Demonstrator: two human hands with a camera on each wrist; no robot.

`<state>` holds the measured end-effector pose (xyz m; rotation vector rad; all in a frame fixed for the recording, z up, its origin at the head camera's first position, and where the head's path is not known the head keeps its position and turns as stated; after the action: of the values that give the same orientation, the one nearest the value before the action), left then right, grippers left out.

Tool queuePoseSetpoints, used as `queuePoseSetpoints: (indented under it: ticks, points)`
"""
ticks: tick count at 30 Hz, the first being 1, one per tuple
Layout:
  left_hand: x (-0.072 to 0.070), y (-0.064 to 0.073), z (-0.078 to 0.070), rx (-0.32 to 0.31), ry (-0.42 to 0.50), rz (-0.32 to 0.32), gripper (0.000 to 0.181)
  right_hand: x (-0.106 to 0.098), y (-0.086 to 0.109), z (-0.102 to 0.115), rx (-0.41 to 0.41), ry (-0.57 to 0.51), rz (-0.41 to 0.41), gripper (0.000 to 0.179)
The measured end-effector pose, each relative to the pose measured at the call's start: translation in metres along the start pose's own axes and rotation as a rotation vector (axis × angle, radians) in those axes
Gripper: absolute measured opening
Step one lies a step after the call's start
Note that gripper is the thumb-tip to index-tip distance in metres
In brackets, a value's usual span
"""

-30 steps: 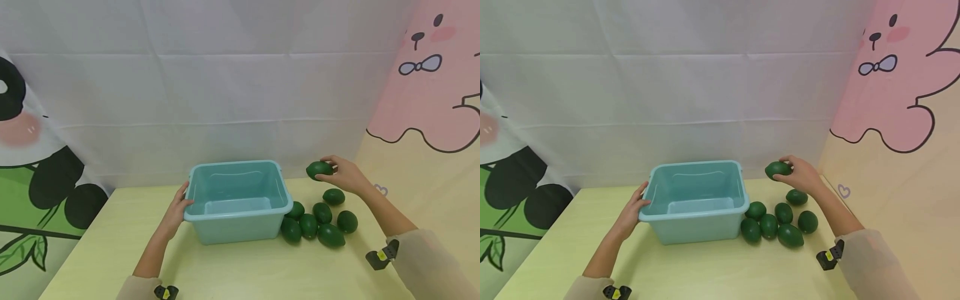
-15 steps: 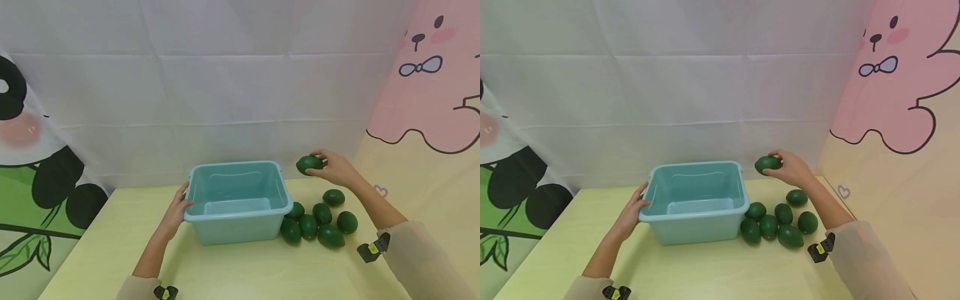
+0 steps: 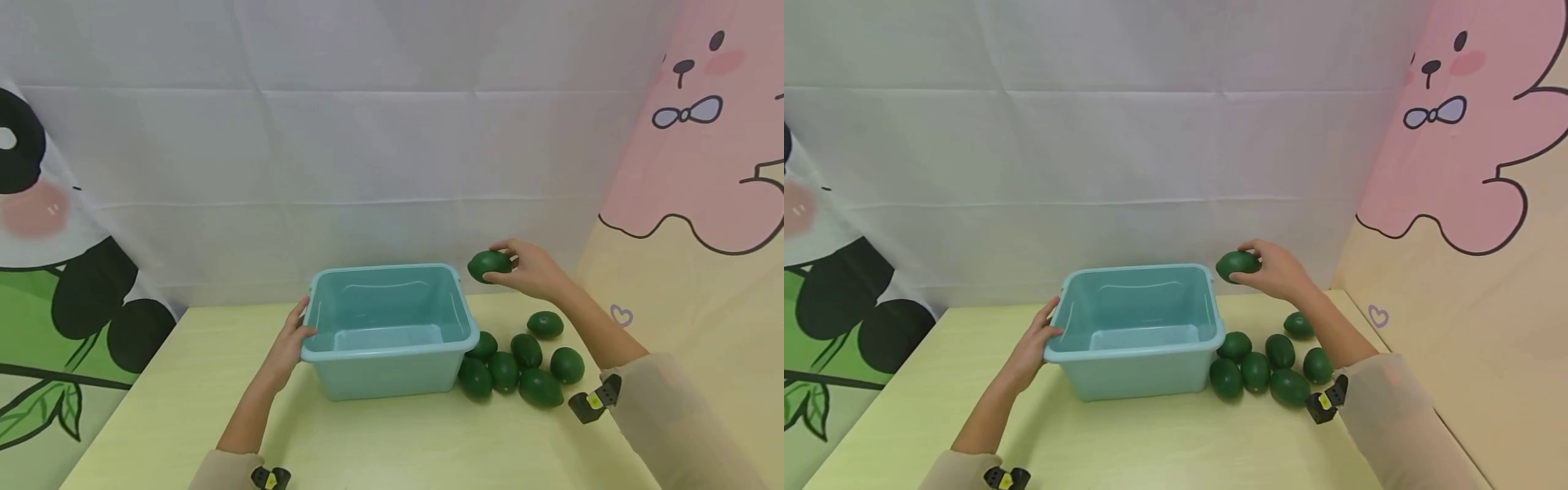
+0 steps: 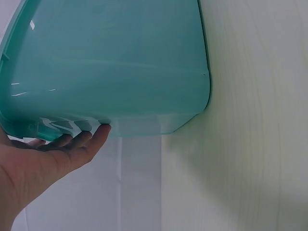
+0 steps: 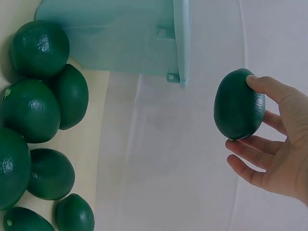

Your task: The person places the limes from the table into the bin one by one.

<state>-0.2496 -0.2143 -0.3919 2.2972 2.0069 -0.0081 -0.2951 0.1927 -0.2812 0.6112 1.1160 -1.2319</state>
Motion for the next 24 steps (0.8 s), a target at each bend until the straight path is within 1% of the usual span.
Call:
queuePoseSetpoints:
  ticks: [10, 17, 24]
  points:
    - [0.0, 0.0, -0.002, -0.001, 0.003, -0.005, 0.068, 0.011, -0.01, 0.014, -0.021, -0.035, -0.008, 0.058]
    - [0.0, 0.0, -0.004, -0.004, 0.003, -0.005, 0.068, 0.023, -0.016, 0.031, -0.052, -0.065, -0.006, 0.058]
    - [0.001, 0.001, 0.0, -0.01, -0.004, -0.008, 0.068, 0.039, -0.021, 0.04, -0.075, -0.049, 0.018, 0.058]
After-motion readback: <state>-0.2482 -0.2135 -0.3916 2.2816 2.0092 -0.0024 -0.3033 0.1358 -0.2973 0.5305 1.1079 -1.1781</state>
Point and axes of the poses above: each hand's wrist, its own y-axis away from the middle knuckle, its own x-axis out of the palm, z = x × y, the point moved 2 cm from there along -y, towards the middle knuckle, and after that the axes turned 7 degrees about y, right-handed, at the moved point
